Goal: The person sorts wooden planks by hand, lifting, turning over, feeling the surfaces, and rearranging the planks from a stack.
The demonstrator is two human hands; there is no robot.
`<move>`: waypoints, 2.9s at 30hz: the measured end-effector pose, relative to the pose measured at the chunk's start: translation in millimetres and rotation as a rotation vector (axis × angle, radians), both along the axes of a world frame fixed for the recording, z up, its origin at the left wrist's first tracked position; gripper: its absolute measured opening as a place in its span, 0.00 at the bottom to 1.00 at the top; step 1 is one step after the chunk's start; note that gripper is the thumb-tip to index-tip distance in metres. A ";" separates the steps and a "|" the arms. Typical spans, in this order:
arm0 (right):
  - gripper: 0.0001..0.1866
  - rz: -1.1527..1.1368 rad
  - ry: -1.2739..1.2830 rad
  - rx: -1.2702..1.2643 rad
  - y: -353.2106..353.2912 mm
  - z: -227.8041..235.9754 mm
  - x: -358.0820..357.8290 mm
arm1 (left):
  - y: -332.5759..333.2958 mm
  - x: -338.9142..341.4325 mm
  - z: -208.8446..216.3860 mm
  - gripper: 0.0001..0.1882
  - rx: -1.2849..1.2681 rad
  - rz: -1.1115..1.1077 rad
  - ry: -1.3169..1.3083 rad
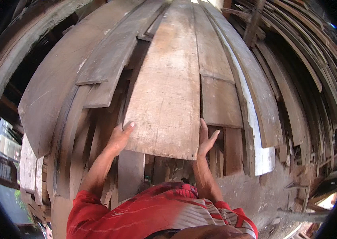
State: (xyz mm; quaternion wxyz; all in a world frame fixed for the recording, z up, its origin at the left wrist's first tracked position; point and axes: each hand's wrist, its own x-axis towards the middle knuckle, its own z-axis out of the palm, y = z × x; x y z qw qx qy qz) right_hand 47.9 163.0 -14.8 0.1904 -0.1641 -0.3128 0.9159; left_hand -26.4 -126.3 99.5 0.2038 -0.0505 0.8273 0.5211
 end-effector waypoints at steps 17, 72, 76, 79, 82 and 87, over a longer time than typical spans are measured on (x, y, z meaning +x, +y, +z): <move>0.65 -0.094 0.442 0.344 72.8 110.4 -9.0 | 41.9 3.9 17.9 0.40 0.087 -0.080 0.160; 0.19 0.232 -0.142 1.451 29.0 105.8 33.9 | 64.1 148.4 -91.7 0.31 0.506 -0.675 -0.394; 0.23 -0.119 -0.461 1.415 113.4 77.6 67.6 | 81.1 129.1 -75.8 0.29 0.535 -0.675 -0.447; 0.24 -0.460 -0.609 1.369 212.4 49.8 76.6 | 120.7 111.3 -79.5 0.29 0.498 -0.703 -0.435; 0.32 -0.691 -0.999 1.520 335.6 -16.4 117.1 | 168.2 108.7 -115.9 0.28 0.531 -0.834 -0.485; 0.44 -0.656 -1.233 1.543 448.6 -68.0 167.4 | 230.3 113.3 -124.2 0.26 0.471 -0.920 -0.518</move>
